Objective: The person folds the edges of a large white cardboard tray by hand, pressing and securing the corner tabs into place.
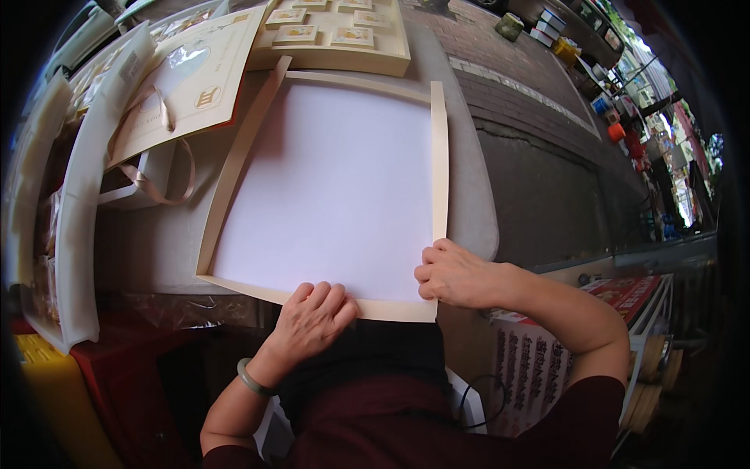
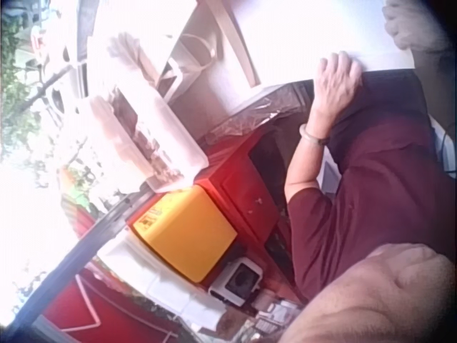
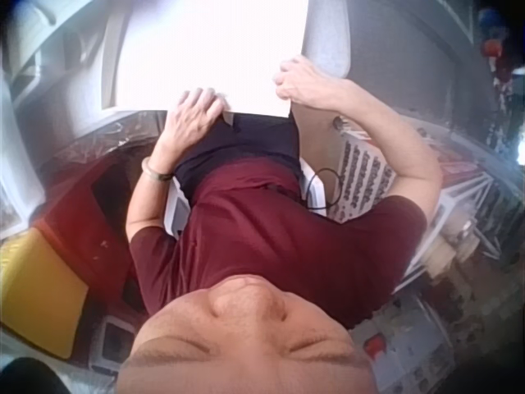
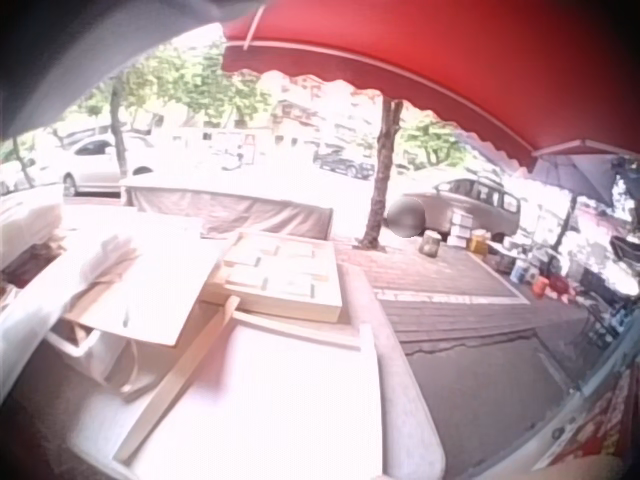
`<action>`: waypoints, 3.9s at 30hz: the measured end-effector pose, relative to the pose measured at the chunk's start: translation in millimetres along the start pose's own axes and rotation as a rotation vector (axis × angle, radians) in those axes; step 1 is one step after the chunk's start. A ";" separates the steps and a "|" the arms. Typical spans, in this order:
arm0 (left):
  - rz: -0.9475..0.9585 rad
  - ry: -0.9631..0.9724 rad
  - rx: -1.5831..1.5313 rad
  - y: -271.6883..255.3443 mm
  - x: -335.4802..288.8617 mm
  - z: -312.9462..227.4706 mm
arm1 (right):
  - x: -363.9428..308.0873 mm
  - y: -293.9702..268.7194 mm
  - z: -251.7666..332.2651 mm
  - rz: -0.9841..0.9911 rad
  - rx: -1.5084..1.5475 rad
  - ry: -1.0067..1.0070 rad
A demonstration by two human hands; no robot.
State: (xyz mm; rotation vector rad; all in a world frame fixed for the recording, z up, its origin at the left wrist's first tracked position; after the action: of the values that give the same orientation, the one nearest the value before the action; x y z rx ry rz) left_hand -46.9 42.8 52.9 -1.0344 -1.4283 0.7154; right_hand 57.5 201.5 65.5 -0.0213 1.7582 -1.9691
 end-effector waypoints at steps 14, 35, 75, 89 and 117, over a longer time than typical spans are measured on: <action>-0.026 0.060 -0.025 18.2 20.8 -34.2 | -4.9 -4.4 2.6 -0.085 0.061 0.081; 0.071 -0.001 -0.170 22.4 40.6 -39.1 | -10.7 5.0 8.3 -0.254 0.160 0.164; -0.003 -0.030 -0.290 34.6 59.9 -30.0 | -25.5 -4.7 35.8 -0.726 0.079 0.574; 0.054 -0.047 -0.158 9.9 23.8 8.6 | -8.2 5.2 34.6 -0.569 0.153 0.435; 0.044 -0.285 -0.112 -14.1 2.8 52.4 | -44.2 10.5 -9.9 -0.510 0.192 0.607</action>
State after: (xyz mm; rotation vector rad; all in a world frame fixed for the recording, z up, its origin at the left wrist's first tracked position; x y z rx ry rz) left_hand -100.7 46.8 59.3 -1.0845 -1.7101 0.8488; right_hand 96.6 226.6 67.6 0.2392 2.0616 -2.7243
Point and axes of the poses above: each hand's wrist, its own x-axis towards the middle knuckle, its own y-axis out of the palm, z = x × y, the point moved 7 cm from there along x, towards the middle knuckle, and after that the axes turned 2 degrees about -x, right-handed, at the moved point
